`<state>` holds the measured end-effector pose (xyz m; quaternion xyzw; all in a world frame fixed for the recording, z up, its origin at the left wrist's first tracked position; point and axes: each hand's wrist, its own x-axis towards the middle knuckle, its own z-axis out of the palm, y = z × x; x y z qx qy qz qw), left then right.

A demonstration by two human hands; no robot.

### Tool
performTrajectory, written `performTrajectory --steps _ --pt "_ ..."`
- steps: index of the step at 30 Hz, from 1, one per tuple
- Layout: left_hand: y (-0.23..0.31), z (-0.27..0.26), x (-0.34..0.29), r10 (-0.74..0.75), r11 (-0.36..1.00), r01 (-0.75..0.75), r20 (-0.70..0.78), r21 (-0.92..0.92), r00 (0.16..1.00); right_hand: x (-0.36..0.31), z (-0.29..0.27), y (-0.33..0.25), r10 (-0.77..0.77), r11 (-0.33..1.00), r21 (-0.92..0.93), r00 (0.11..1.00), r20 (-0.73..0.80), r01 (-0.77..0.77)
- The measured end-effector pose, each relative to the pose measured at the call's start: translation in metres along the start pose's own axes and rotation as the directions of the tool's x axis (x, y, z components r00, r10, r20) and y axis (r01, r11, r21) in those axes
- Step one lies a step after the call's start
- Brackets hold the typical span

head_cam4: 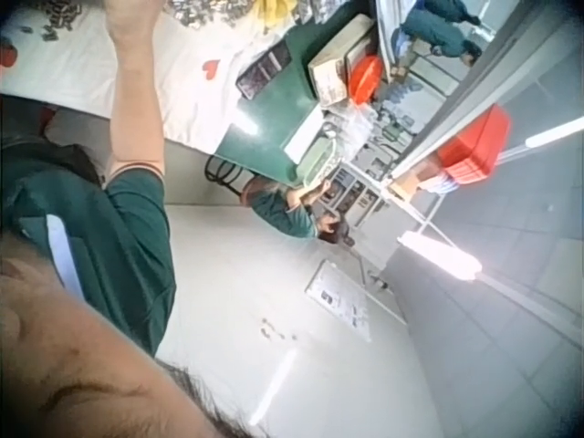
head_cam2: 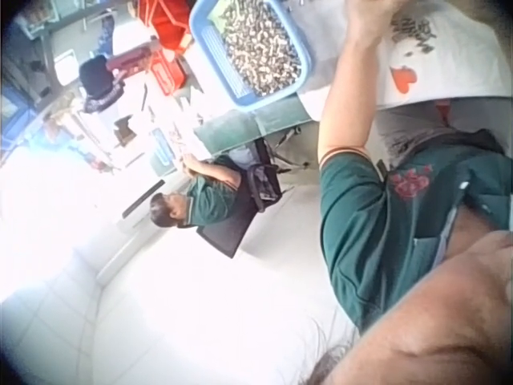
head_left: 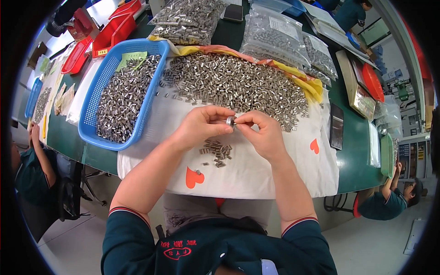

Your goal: Sorting small metal hardware components from a table into a plastic bin.

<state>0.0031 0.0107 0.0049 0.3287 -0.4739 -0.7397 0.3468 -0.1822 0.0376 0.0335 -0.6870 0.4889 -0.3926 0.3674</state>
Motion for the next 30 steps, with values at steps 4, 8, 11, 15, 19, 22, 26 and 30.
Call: performTrajectory --steps 4,8,11,15,19,22,26,30 --pt "-0.001 0.001 0.000 -0.003 1.000 0.003 0.005 0.009 1.000 -0.001 0.001 -0.001 0.052 0.998 0.041 0.999 0.005 -0.052" --pt "0.000 0.002 0.000 -0.007 0.999 0.008 -0.021 0.052 1.000 -0.002 0.007 -0.003 0.019 1.000 -0.013 0.998 -0.054 -0.020" --pt "0.000 0.003 0.000 -0.006 1.000 0.007 -0.022 0.029 1.000 -0.003 0.009 0.002 -0.197 0.961 -0.215 0.976 -0.089 0.174" --pt "-0.003 0.004 -0.001 0.010 0.997 -0.005 -0.057 0.071 0.998 -0.003 0.010 0.000 -0.312 0.896 -0.349 0.949 -0.052 0.276" --pt "-0.001 0.004 -0.002 -0.023 0.995 0.019 0.042 0.099 0.999 -0.003 -0.005 0.000 -0.078 0.995 -0.063 0.995 0.064 0.082" --pt "0.001 0.005 -0.004 -0.042 0.993 0.036 0.046 0.114 0.998 -0.003 -0.007 -0.003 0.069 0.997 0.012 0.993 0.096 -0.070" --pt "0.009 0.007 -0.008 -0.095 0.990 0.081 0.122 0.116 0.988 0.000 -0.017 0.004 0.122 0.992 0.008 0.992 0.022 -0.122" --pt "0.014 0.007 -0.013 -0.133 0.950 0.056 0.238 0.306 0.962 0.004 -0.028 0.019 0.146 0.982 -0.106 0.984 -0.106 -0.157"
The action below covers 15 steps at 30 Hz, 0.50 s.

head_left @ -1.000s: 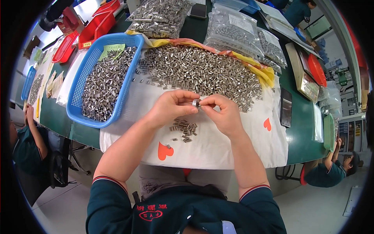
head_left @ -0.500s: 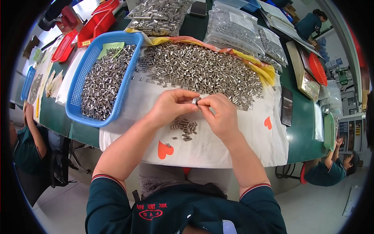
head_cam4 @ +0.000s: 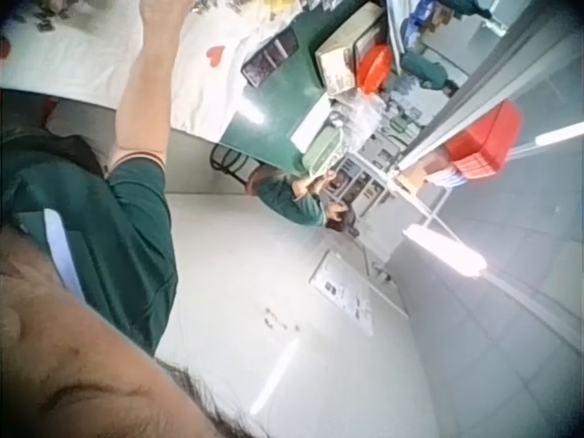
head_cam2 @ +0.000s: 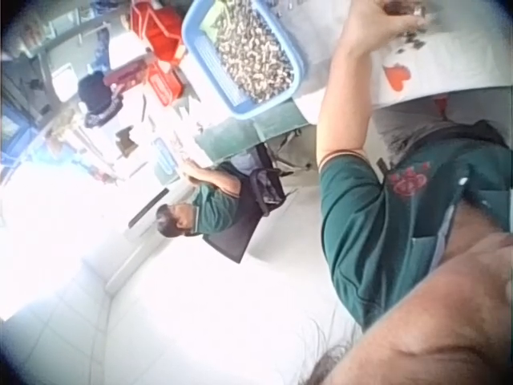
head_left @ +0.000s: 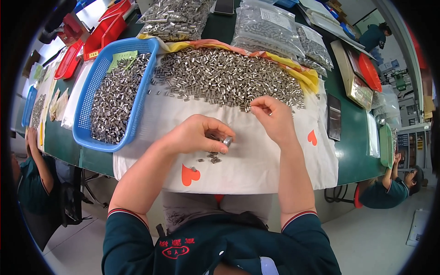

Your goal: Sorting small metal hardware components from a table into a plastic bin.

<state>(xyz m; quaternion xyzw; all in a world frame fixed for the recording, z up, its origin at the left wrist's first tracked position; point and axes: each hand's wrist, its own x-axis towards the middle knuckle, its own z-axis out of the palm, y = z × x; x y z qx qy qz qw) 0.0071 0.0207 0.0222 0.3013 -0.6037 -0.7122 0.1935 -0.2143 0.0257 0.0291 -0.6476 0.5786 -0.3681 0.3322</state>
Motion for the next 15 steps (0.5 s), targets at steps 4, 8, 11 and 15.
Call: performTrajectory --steps 4,8,11,15 --pt "-0.004 0.000 0.002 0.027 1.000 -0.026 0.031 -0.004 0.999 0.001 0.011 0.003 -0.170 0.897 -0.414 0.985 -0.001 0.154" --pt "-0.003 0.000 0.006 0.012 1.000 -0.013 -0.053 -0.025 0.999 0.003 0.022 0.008 -0.290 0.788 -0.561 0.957 0.026 0.254" --pt "-0.012 -0.001 0.010 0.043 0.993 -0.054 -0.097 -0.107 0.994 0.000 0.024 0.005 -0.310 0.769 -0.574 0.949 0.050 0.281" --pt "-0.014 -0.002 0.014 0.052 0.969 -0.099 -0.205 -0.225 0.977 -0.003 0.021 -0.008 -0.180 0.901 -0.392 0.983 0.046 0.184"
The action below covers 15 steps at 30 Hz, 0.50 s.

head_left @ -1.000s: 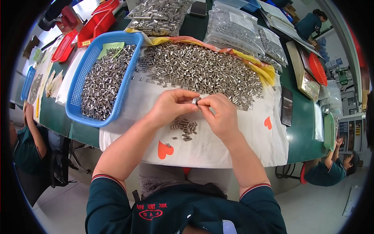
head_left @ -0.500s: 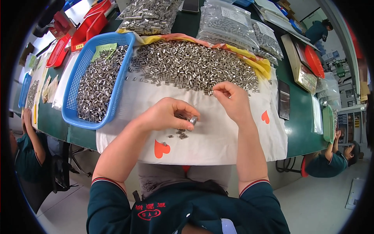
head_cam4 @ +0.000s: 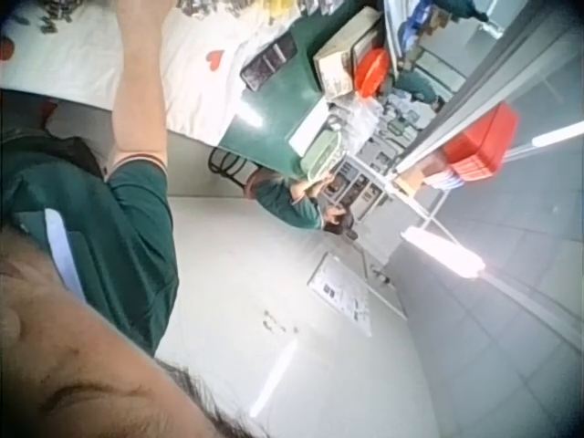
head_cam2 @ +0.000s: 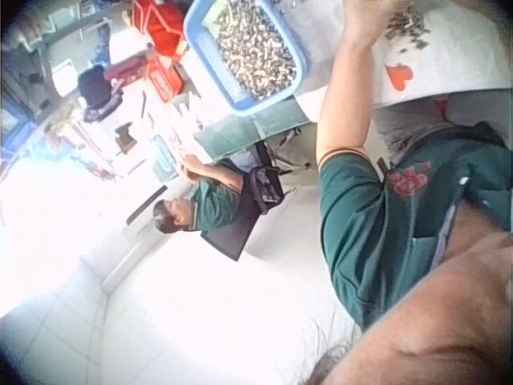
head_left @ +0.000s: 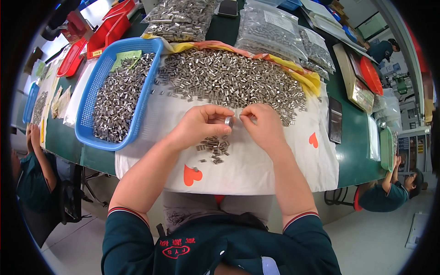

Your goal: Sorting small metal hardware components from a table into a plastic bin.

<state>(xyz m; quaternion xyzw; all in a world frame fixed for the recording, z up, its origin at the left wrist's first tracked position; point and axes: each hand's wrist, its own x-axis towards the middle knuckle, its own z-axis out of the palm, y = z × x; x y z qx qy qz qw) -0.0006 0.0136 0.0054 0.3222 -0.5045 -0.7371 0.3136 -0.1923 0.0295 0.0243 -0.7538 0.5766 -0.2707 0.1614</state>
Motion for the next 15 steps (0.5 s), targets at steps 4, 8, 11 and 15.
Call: performTrajectory --steps 4,8,11,15 --pt "0.002 0.000 0.000 -0.002 1.000 0.001 -0.047 -0.020 0.999 -0.005 -0.012 -0.012 0.056 0.840 0.530 0.991 0.122 -0.113" --pt "0.000 -0.002 0.000 0.011 1.000 -0.011 -0.009 -0.026 1.000 -0.007 -0.005 -0.015 0.028 0.825 0.557 0.991 0.128 -0.095" --pt "-0.001 -0.001 0.000 0.006 1.000 -0.006 -0.032 -0.008 0.999 -0.007 -0.004 -0.017 0.014 0.874 0.484 0.998 0.062 -0.042" --pt "0.000 0.003 0.000 0.004 0.995 0.004 -0.084 0.096 0.996 -0.009 0.004 -0.018 -0.172 0.957 0.219 0.981 -0.092 0.189"
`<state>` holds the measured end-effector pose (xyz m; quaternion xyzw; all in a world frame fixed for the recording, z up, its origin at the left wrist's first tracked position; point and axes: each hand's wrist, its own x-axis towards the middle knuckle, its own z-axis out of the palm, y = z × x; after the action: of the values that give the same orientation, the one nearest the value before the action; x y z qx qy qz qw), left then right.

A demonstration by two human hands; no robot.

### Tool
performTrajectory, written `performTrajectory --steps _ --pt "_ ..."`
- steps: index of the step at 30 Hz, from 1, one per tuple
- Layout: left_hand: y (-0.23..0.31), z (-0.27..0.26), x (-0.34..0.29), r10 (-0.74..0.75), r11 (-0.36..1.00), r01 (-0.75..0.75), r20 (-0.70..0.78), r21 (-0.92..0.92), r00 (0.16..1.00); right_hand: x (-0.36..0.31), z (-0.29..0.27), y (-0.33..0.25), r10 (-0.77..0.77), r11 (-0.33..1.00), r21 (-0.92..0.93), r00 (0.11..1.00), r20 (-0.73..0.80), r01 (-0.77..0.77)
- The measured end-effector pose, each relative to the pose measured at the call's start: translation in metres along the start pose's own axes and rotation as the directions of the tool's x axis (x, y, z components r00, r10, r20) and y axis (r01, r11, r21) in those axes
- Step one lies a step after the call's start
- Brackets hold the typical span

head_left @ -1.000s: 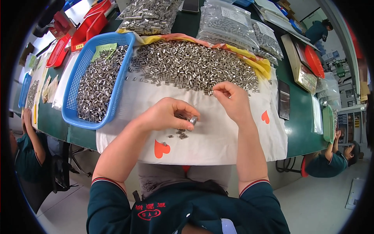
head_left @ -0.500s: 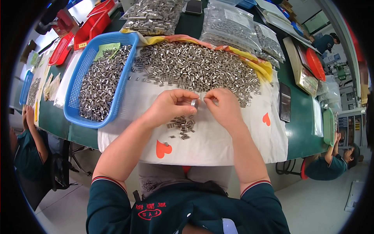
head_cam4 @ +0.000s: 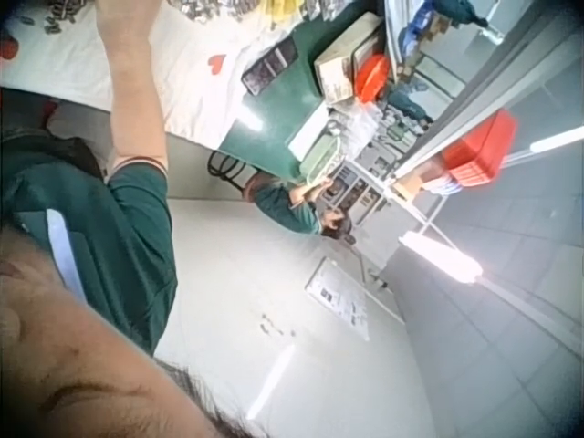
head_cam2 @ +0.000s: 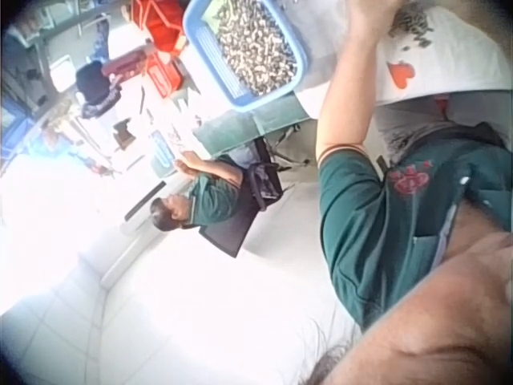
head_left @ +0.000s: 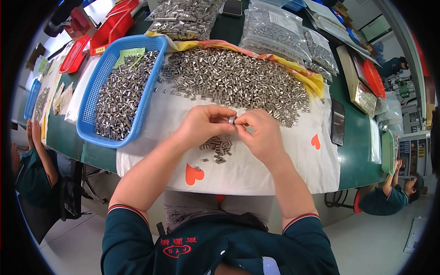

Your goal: Sorting small metal hardware components from a table into a plastic bin.

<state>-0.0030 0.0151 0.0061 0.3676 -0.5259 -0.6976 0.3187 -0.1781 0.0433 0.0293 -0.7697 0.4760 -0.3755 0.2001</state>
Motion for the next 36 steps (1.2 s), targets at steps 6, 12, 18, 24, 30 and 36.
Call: performTrajectory --steps 6,12,18,24,30,36 --pt "0.001 0.000 -0.002 0.007 1.000 -0.007 -0.005 -0.018 1.000 0.000 -0.006 -0.002 0.080 0.988 0.125 0.996 0.050 -0.085" --pt "0.002 0.001 -0.003 -0.009 1.000 0.009 0.040 -0.017 0.999 0.003 -0.019 -0.001 0.230 0.924 0.254 0.946 0.227 -0.286" --pt "0.009 0.001 -0.009 -0.017 0.999 0.012 0.147 0.035 0.989 0.006 -0.026 0.012 0.333 0.904 0.188 0.908 0.253 -0.383" --pt "0.017 0.007 -0.013 -0.039 0.915 -0.088 0.305 0.393 0.951 0.008 -0.018 0.035 0.201 0.963 -0.180 0.979 -0.023 -0.201" --pt "0.009 0.002 -0.006 -0.030 0.979 -0.013 0.209 0.201 0.978 0.009 -0.002 0.032 0.095 0.886 -0.458 0.995 0.027 -0.073" --pt "0.001 0.001 -0.001 0.012 0.998 -0.005 0.099 -0.067 0.995 0.002 -0.003 0.023 0.110 0.918 -0.390 0.992 0.063 -0.077"
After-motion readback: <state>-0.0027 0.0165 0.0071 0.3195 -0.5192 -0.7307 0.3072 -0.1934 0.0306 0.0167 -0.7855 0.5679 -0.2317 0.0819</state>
